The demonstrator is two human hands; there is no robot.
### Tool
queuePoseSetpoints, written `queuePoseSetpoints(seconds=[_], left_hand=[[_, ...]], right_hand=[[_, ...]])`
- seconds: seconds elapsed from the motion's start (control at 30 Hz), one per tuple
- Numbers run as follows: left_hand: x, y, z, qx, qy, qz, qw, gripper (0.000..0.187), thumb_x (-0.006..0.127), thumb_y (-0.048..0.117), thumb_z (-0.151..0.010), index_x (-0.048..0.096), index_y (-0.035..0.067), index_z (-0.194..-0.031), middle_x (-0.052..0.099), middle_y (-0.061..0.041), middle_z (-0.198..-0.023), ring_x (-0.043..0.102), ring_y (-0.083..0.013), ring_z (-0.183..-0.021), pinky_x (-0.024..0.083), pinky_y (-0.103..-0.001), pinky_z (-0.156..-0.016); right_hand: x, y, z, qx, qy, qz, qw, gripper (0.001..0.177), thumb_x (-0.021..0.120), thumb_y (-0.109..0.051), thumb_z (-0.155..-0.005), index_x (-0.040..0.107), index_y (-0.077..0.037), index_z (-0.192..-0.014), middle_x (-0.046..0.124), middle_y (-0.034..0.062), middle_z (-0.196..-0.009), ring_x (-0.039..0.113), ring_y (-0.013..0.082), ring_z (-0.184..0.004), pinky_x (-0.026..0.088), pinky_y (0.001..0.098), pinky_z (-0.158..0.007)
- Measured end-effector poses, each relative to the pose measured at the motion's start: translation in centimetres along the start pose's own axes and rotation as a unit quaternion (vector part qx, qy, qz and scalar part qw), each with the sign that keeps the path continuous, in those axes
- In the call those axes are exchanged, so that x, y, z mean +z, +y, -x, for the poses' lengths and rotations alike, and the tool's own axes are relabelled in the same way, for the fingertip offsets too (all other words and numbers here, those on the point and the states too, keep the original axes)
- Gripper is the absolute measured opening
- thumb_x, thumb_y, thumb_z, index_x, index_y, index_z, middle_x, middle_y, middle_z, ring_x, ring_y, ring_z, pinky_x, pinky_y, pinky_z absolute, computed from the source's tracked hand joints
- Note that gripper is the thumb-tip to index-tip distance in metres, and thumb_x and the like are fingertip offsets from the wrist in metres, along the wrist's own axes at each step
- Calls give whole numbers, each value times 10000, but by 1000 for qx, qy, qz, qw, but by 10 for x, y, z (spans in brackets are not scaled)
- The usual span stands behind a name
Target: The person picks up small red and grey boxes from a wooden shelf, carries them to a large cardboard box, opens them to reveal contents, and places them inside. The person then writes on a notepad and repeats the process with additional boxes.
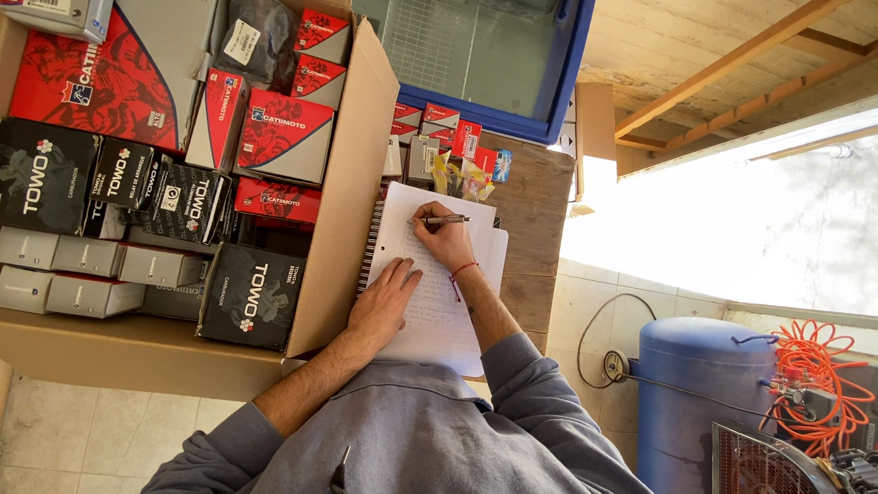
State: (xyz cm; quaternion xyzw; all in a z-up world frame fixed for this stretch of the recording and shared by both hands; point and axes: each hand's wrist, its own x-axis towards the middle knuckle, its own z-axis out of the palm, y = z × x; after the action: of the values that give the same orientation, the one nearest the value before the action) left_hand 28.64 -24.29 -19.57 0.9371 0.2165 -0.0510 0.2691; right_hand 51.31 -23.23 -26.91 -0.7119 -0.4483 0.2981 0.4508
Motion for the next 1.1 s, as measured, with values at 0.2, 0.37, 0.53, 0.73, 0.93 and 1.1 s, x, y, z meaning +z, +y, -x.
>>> queuePoseSetpoints(seconds=[0.2, 0.37, 0.53, 0.73, 0.93, 1.1], left_hand=[[-5, 1, 1, 0, -4, -1, 1000, 1150, 1057, 148, -651, 469, 26, -1632, 395, -246, -1675, 345, -435, -1624, 423, -483, -1309], [-5, 2, 0, -1, -5, -1, 1000, 1147, 1056, 145, -655, 468, 25, -1633, 386, -241, -1680, 336, -432, -1628, 434, -481, -1299], [0, -1, -1, 0, -2, -3, 1000, 1152, 1064, 167, -646, 475, 31, -1627, 391, -236, -1677, 338, -429, -1628, 433, -473, -1303], [3, -1, -2, -2, -9, -9, 1000, 1150, 1058, 181, -659, 472, 37, -1638, 382, -233, -1690, 322, -422, -1638, 423, -467, -1310], [12, -5, -3, -8, -14, -30, 999, 1152, 1058, 226, -666, 473, 58, -1644, 382, -219, -1697, 327, -405, -1641, 426, -440, -1312], [9, -4, -2, -8, -27, -34, 999, 1148, 1051, 219, -692, 453, 54, -1658, 365, -223, -1705, 316, -403, -1645, 386, -435, -1338]], right_hand=[[-2, 0, 0, -12, -6, 16, 1000, 111, 829, -219, -950, 797, -154, -1034, 763, 102, -825, 708, 243, -745, 585, 366, -680], [-3, -13, 2, -7, 5, 14, 1000, 94, 816, -195, -950, 788, -155, -1030, 756, 103, -821, 702, 240, -727, 580, 354, -667], [-4, 2, -3, 3, 8, 3, 1000, 90, 821, -205, -952, 792, -170, -1030, 742, 62, -806, 683, 183, -710, 569, 307, -660], [-25, -6, -8, 18, 15, -190, 981, 201, 829, -111, -1004, 768, -92, -1194, 785, 70, -926, 751, 143, -752, 655, 268, -702], [-79, -51, 10, 0, 63, -195, 979, 184, 649, -108, -1147, 659, -74, -1328, 762, 112, -1184, 800, 220, -918, 685, 336, -800], [-100, -62, 31, -38, 87, 37, 995, 127, 765, -258, -1112, 744, -179, -1209, 770, 80, -825, 792, 224, -651, 622, 366, -641]])
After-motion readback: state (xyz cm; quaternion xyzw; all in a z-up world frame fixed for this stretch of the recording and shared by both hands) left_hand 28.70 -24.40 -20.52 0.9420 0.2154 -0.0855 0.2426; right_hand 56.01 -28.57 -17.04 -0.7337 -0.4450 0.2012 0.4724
